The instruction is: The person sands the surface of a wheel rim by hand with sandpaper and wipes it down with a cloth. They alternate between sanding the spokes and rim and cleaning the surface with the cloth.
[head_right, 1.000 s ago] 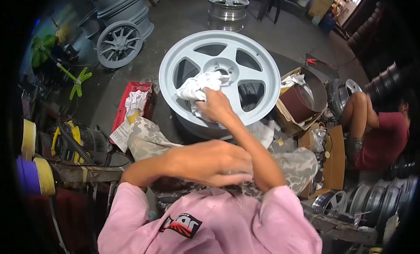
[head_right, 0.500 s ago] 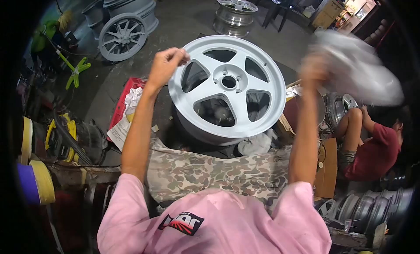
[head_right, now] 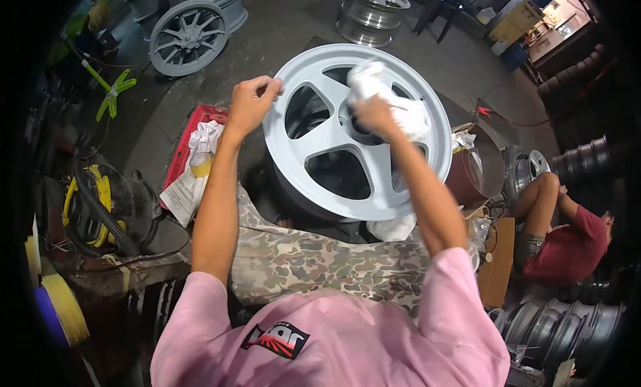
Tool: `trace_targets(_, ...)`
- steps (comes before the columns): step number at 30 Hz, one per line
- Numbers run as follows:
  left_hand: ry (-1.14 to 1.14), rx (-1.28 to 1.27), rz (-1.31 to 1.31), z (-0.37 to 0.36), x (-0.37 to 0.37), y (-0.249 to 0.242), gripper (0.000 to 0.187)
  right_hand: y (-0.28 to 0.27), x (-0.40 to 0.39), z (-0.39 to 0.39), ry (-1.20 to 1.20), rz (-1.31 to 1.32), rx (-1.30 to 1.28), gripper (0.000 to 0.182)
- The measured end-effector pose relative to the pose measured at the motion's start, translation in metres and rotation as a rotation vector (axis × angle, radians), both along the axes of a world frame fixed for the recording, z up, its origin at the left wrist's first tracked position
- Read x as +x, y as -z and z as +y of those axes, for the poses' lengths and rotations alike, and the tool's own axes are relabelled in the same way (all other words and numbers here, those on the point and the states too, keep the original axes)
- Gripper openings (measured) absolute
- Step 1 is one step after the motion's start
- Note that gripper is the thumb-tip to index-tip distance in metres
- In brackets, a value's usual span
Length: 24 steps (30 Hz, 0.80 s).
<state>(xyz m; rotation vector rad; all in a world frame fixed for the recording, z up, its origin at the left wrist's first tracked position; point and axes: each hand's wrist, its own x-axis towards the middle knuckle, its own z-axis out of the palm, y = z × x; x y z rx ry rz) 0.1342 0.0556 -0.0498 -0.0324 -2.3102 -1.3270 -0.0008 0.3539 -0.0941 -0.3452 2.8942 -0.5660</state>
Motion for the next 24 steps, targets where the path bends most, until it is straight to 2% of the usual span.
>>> trace_targets(2,0.011,0.016,0.008,0.01,0.002,-0.011,0.029,0.038,0.047,-0.049,-0.016,0.261,-0.156,0.061)
trace_targets(3,0.025,-0.013,0.032,0.014,0.002,-0.014,0.03,0.029,0.062,-0.04,-0.018,0.251,-0.145,0.061)
trace_targets(4,0.044,-0.036,0.045,0.017,0.007,-0.015,0.03,0.005,0.082,-0.025,-0.131,0.132,-0.219,0.057)
trace_targets(5,0.107,0.057,0.024,0.019,0.009,-0.018,0.031,-0.013,0.092,-0.007,-0.236,0.02,-0.3,0.053)
trace_targets(6,0.111,0.062,0.021,0.021,0.005,-0.016,0.031,-0.021,0.088,0.022,-0.336,-0.027,-0.197,0.051)
trace_targets(8,0.089,0.067,0.069,0.019,0.0,-0.01,0.028,-0.033,0.051,0.063,-0.604,0.075,-0.134,0.053)
trace_targets(9,0.084,0.066,0.063,0.017,-0.001,-0.008,0.028,-0.045,0.026,0.066,-0.548,-0.107,-0.031,0.056)
trace_targets(10,0.081,0.042,0.036,0.014,-0.002,-0.006,0.03,-0.047,0.004,0.056,-0.577,-0.084,0.06,0.062)
trace_targets(11,0.08,0.018,0.014,0.013,-0.003,-0.006,0.033,-0.031,-0.005,0.035,-0.497,0.141,0.198,0.061)
trace_targets(12,0.084,0.018,0.014,0.013,-0.003,-0.006,0.033,0.002,-0.036,0.021,-0.39,0.145,0.225,0.058)
trace_targets(13,0.077,0.013,0.024,0.012,-0.003,-0.008,0.033,-0.011,-0.027,-0.015,-0.211,0.118,0.193,0.057)
trace_targets(14,0.068,0.009,0.031,0.011,-0.003,-0.008,0.033,-0.002,-0.022,-0.029,-0.144,0.145,0.104,0.056)
trace_targets(15,0.065,0.014,0.026,0.007,-0.004,-0.008,0.033,0.012,-0.007,-0.028,-0.2,0.22,-0.053,0.054)
trace_targets(16,0.067,0.032,0.011,0.004,-0.007,-0.007,0.033,0.023,0.019,-0.019,-0.253,0.291,-0.207,0.053)
trace_targets(18,0.074,0.055,-0.004,0.005,-0.012,-0.005,0.033,0.013,0.075,0.019,-0.427,0.238,-0.503,0.05)
trace_targets(20,0.066,0.067,0.021,0.0,-0.014,-0.002,0.034,-0.026,0.117,0.062,-0.411,0.054,-0.467,0.05)
trace_targets(22,0.063,0.035,-0.014,-0.006,-0.017,0.004,0.034,-0.05,0.127,0.103,-0.401,0.015,-0.179,0.054)
trace_targets(24,0.047,0.082,0.027,-0.009,-0.019,0.003,0.035,-0.023,0.106,0.152,-0.269,0.237,-0.131,0.055)
